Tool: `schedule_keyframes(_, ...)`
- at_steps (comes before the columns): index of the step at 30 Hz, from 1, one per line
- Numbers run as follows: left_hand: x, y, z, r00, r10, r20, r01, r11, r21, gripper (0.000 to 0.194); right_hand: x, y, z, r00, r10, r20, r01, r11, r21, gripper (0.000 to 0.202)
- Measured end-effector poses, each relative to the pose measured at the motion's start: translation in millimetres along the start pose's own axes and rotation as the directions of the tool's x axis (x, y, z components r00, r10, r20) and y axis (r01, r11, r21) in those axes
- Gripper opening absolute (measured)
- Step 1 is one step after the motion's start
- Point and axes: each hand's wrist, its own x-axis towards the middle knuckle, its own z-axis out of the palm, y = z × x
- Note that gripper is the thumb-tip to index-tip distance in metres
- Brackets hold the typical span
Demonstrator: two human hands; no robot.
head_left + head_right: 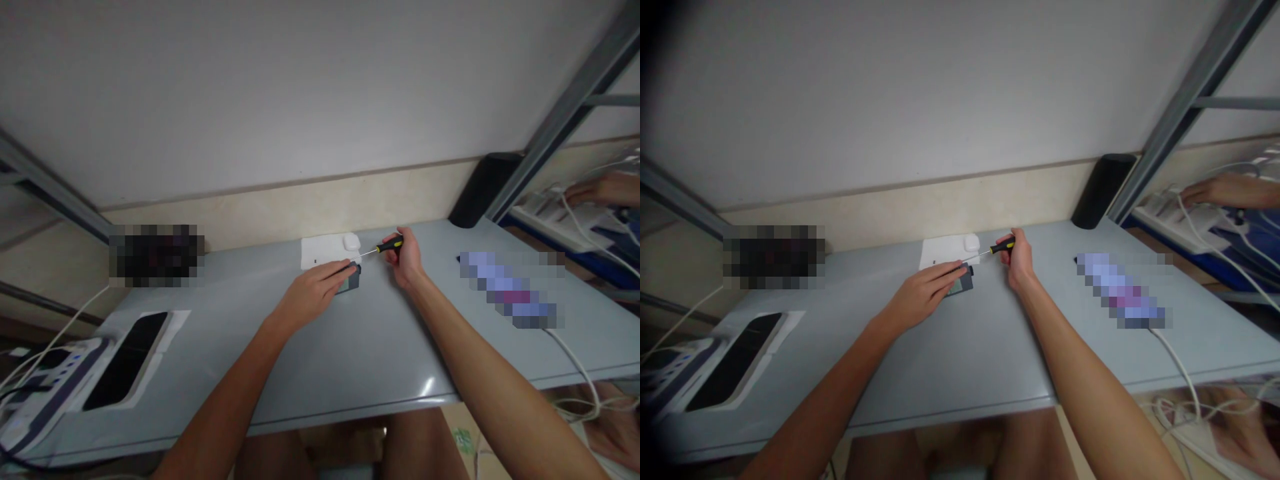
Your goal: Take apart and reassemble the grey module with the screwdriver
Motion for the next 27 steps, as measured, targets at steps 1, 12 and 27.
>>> schedule_keyframes(1, -0.8, 0.5, -0.4, 1.0, -0.006, -0.01, 0.006, 1.0, -0.007, 0.043, 0.0, 0.9, 0.3, 1.0, 0.003, 0.004, -0.003, 1.0, -0.004, 0.042)
schedule_keyframes(12, -1.7, 5.2, 3.4, 0.997, -0.075, -0.033, 0.071, 0.993, -0.097, 0.044, -0.4, 0.5, 1.6, 0.999, 0.021, -0.031, -0.021, 1.0, 0.008, 0.041)
schedule_keyframes(27, -15.7, -31.1, 5.1, 0.79, -0.604, 0.11, 0.488, 0.509, -0.709, 0.033, 0.9, 0.0, 2.2, 1.0, 0.016, -0.019, -0.016, 1.0, 0.013, 0.045)
